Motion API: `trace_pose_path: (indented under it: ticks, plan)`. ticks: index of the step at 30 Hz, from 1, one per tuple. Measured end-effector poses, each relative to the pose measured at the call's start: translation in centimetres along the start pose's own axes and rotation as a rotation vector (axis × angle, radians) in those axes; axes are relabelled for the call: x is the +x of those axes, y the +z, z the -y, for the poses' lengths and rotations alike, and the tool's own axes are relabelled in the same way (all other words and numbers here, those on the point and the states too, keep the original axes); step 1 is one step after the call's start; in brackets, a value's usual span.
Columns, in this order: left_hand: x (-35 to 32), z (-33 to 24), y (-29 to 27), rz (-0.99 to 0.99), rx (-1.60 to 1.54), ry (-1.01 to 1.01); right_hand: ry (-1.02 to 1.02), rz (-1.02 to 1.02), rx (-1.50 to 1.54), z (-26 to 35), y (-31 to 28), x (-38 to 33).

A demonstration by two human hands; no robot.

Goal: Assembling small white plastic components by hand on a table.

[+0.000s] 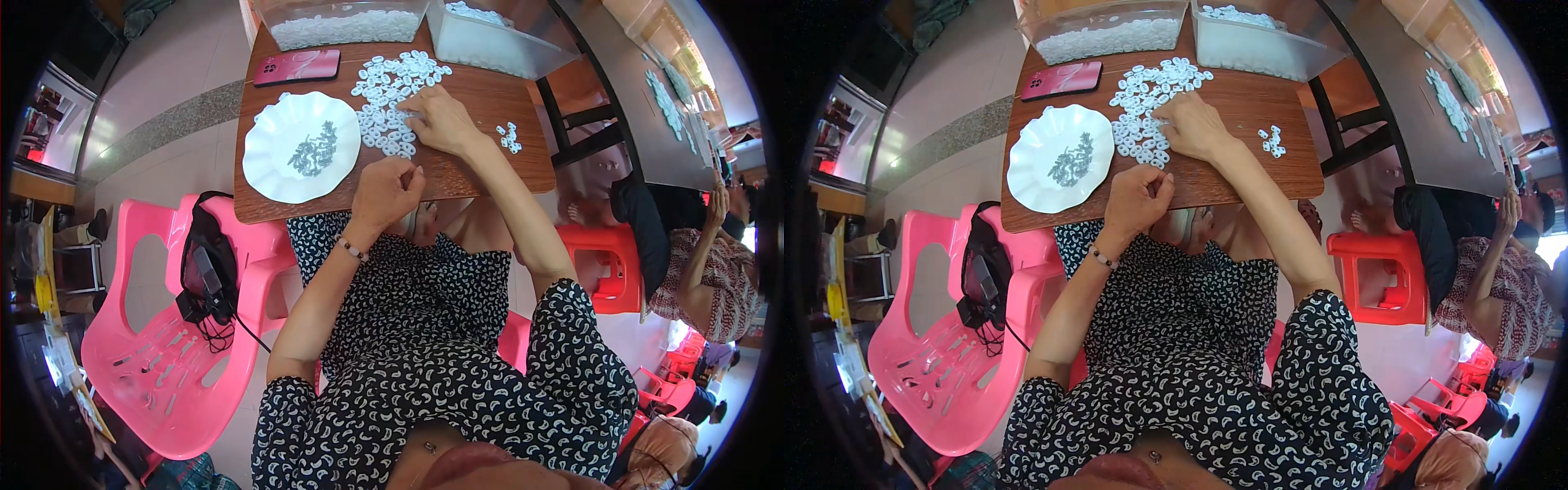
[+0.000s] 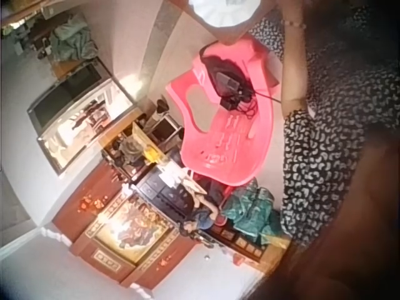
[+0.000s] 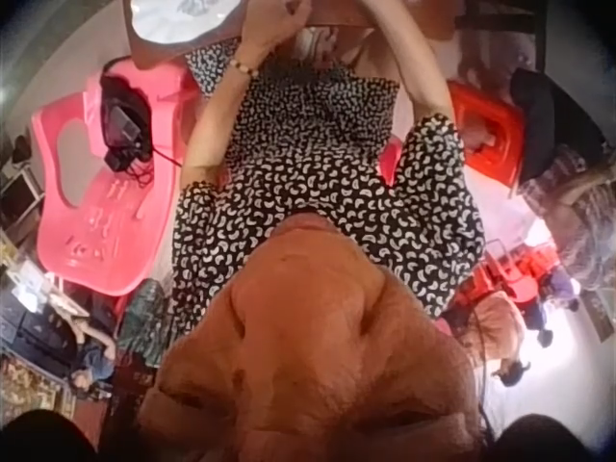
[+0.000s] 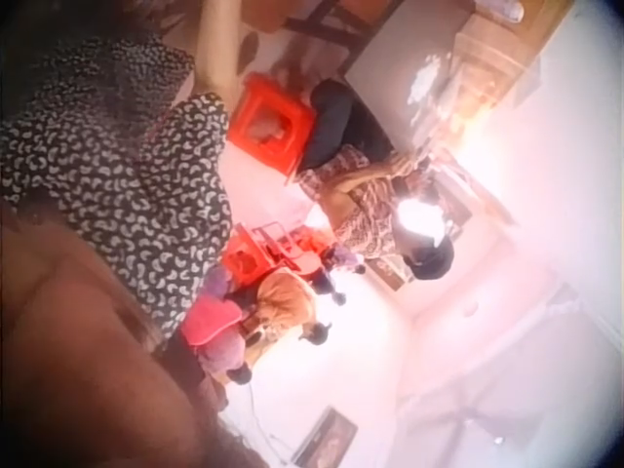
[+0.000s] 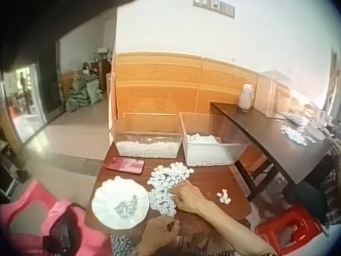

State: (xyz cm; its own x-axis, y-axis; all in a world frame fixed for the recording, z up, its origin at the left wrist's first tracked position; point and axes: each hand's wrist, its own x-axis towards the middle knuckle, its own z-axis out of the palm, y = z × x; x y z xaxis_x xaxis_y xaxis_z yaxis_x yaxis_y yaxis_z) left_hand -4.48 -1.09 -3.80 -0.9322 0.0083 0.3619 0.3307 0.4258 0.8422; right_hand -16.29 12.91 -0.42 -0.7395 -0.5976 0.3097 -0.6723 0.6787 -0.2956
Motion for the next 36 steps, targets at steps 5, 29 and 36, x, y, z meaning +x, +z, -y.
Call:
trace_pose_path:
  ticks: [5,29,36]
  plan:
    - [0.1,0.2,0.1,-0.021,0.031,0.060,0.010,0.003,0.006,0.6,0.0,0.3]
    - [0.1,0.4,0.1,-0.008,-0.005,0.023,0.264,-0.175,0.464,-1.2,-0.1,-1.9]
    - [-0.1,0.6,0.0,-0.005,0.008,0.017,0.414,-0.216,0.899,-1.6,-0.8,-3.6]
